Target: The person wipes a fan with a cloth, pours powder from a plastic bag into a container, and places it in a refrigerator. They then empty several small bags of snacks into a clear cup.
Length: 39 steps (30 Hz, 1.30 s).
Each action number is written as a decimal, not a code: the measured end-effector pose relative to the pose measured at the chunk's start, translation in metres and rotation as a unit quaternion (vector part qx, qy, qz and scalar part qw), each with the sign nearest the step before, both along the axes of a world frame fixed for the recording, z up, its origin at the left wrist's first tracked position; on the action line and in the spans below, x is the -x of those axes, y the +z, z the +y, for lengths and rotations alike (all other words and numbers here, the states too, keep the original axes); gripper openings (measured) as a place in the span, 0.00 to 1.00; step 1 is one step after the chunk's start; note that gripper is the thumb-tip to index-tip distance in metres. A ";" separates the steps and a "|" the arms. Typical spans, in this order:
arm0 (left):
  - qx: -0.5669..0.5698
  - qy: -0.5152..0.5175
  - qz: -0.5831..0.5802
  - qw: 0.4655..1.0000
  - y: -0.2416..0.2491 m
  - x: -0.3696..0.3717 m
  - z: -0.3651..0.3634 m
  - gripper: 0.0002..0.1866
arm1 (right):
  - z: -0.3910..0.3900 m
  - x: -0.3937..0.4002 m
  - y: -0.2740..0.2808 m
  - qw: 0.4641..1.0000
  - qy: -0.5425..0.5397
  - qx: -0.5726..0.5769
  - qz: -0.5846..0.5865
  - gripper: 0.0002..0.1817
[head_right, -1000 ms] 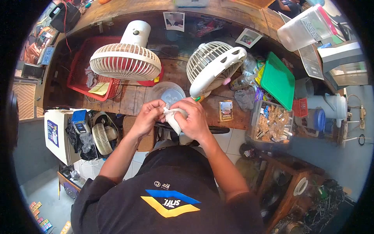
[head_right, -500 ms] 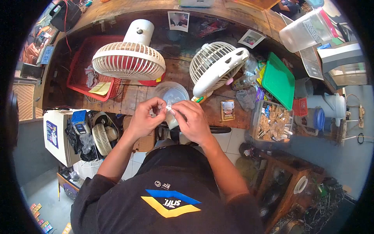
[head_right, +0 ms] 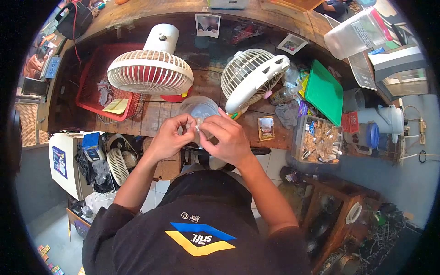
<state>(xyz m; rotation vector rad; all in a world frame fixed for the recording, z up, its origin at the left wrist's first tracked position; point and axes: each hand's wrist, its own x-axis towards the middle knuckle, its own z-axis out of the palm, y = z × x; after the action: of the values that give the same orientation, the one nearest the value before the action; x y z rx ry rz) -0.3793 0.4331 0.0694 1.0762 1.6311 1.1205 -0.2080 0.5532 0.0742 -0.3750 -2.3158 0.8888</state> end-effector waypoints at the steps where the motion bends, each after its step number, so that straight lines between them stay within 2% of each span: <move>1: -0.003 -0.015 0.007 1.000 0.001 0.001 0.000 0.08 | 0.002 0.001 0.002 1.000 0.018 -0.018 -0.011 0.11; 6: 0.028 -0.045 0.005 0.999 0.013 0.004 0.005 0.05 | 0.005 0.009 0.017 0.996 0.046 -0.070 -0.012 0.11; 8: 0.023 -0.052 0.025 0.998 0.011 0.004 0.006 0.05 | 0.003 0.009 0.018 0.994 0.045 -0.080 -0.063 0.12; 11: -0.024 -0.025 0.011 0.999 0.000 0.003 0.006 0.08 | 0.005 0.011 0.013 0.985 0.057 -0.148 -0.069 0.13; 17: -0.077 -0.019 0.051 0.996 -0.003 0.001 0.008 0.08 | 0.011 0.013 0.015 0.976 0.078 -0.187 -0.083 0.16; 21: -0.140 0.029 0.081 0.986 -0.005 -0.007 0.007 0.05 | 0.016 0.012 0.017 0.978 0.076 -0.184 -0.065 0.15; 23: -0.174 0.057 0.090 0.979 -0.005 -0.012 0.006 0.06 | 0.017 0.012 0.016 0.988 0.058 -0.140 -0.035 0.13; 25: -0.210 0.103 0.158 0.959 -0.004 -0.014 0.006 0.08 | 0.015 0.013 0.014 0.990 0.050 -0.132 -0.020 0.13; 26: -0.210 0.104 0.159 0.959 -0.004 -0.017 0.005 0.08 | 0.014 0.014 0.013 0.992 0.039 -0.122 -0.005 0.13; 28: -0.192 0.135 0.089 0.968 -0.007 -0.022 0.005 0.07 | 0.010 0.014 0.010 0.990 0.032 -0.135 -0.011 0.13; 32: -0.185 0.123 0.098 0.970 0.000 -0.020 0.006 0.07 | 0.010 0.012 0.008 0.986 0.036 -0.162 -0.030 0.13; 34: -0.102 0.077 0.062 0.990 0.006 -0.016 0.008 0.07 | 0.008 0.012 0.009 0.987 0.049 -0.151 -0.036 0.14; 39: -0.102 0.026 0.036 0.994 0.005 -0.008 0.011 0.08 | 0.007 0.013 0.015 0.989 0.078 -0.124 -0.034 0.15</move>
<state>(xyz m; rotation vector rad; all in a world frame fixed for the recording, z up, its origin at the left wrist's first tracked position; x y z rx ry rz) -0.3716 0.4444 0.0740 1.2223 1.6350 1.3191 -0.2207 0.5606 0.0891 -0.1223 -2.5094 0.6571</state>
